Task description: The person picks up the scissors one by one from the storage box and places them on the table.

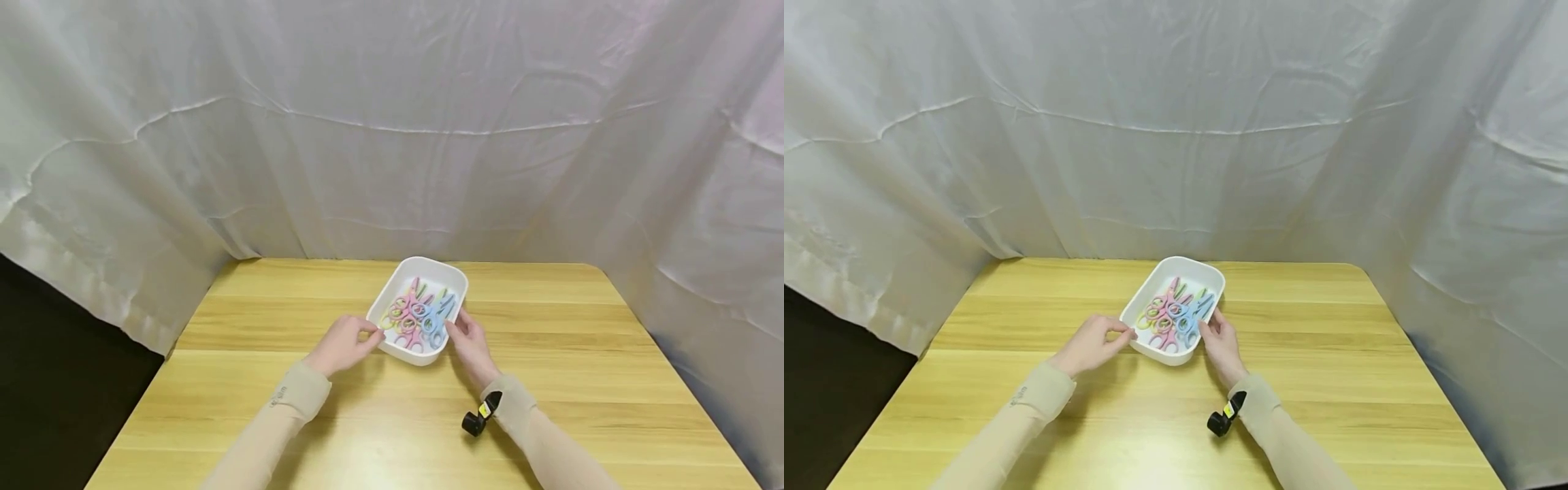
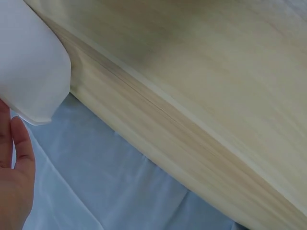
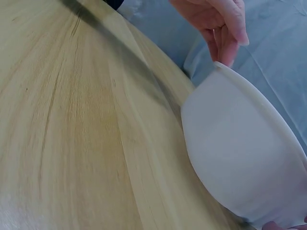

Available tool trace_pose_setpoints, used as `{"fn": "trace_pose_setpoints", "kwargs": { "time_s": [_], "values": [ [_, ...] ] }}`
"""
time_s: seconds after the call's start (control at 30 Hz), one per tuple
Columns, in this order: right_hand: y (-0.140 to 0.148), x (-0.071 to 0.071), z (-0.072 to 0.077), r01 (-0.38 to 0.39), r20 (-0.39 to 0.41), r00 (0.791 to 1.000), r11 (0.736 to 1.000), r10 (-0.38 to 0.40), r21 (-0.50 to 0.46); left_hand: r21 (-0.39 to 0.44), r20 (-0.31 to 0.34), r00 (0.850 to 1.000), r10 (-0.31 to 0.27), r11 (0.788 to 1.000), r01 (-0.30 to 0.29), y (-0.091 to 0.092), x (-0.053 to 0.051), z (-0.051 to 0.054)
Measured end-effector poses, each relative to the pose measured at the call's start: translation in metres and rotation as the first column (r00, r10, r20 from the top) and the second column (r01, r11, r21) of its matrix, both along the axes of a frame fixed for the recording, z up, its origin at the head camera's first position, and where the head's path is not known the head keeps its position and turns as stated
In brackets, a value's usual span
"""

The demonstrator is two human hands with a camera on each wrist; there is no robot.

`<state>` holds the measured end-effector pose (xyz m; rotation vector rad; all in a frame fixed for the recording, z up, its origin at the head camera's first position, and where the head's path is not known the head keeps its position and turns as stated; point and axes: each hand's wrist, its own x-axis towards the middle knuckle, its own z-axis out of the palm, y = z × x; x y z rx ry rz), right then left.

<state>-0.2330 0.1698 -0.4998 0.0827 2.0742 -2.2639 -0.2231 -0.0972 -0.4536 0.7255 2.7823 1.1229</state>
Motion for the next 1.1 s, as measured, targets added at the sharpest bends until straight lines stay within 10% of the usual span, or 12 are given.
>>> {"fn": "trace_pose_setpoints", "kwargs": {
  "time_s": [1.1],
  "values": [
    [-0.017,0.012,0.008,-0.188,0.072,0.981,0.979,0.182,0.082,-0.037,0.021,0.999,0.024,0.999,-0.023,-0.013,0.011,0.009]
  ]
}}
